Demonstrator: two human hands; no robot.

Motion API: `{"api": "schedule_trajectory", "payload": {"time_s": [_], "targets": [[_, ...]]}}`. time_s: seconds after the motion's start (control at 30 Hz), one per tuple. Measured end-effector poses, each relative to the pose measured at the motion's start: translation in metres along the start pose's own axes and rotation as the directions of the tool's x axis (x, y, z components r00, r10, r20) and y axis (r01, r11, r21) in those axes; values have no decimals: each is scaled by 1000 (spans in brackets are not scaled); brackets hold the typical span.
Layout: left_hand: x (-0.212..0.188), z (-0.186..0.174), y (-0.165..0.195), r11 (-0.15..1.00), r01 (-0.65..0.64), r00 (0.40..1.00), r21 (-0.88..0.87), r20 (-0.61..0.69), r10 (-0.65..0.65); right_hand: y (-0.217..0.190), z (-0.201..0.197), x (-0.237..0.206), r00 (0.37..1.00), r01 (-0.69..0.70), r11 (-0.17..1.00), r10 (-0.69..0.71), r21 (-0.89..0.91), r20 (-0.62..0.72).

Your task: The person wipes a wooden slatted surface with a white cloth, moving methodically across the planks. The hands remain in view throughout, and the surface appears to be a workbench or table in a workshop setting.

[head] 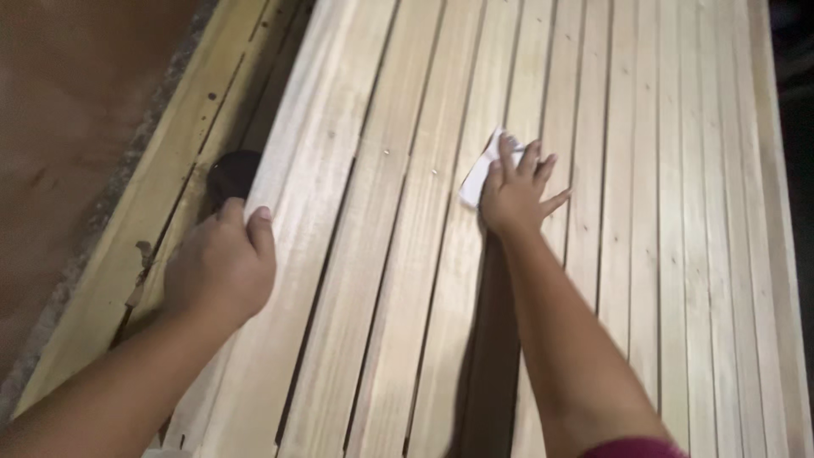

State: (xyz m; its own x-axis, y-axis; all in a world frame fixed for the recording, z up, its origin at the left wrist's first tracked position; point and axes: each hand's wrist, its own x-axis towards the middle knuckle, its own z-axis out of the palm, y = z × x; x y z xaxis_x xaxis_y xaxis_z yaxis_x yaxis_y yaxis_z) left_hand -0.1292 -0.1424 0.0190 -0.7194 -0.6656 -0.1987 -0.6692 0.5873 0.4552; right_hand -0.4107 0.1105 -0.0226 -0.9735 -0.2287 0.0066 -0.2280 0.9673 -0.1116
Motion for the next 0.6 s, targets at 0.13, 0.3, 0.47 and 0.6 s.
{"api": "schedule_trajectory", "payload": {"time_s": [0.13,0.3,0.47,0.6], "targets": [[-1,1,0,999,6,1000,35,3,-6,28,8,-101,991,109,994,-111,-23,-79],[0,3,-3,999,-11,1000,33,18,11,54,-4,-264,990,90,995,-84,-51,113],[1,4,-5,999,-7,1000,44,20,6,60,-8,-289,997,46,996,-41,-75,62],[0,5,-4,998,43,998,45,46,-45,60,-3,-224,998,58,997,-58,-49,-7]]}}
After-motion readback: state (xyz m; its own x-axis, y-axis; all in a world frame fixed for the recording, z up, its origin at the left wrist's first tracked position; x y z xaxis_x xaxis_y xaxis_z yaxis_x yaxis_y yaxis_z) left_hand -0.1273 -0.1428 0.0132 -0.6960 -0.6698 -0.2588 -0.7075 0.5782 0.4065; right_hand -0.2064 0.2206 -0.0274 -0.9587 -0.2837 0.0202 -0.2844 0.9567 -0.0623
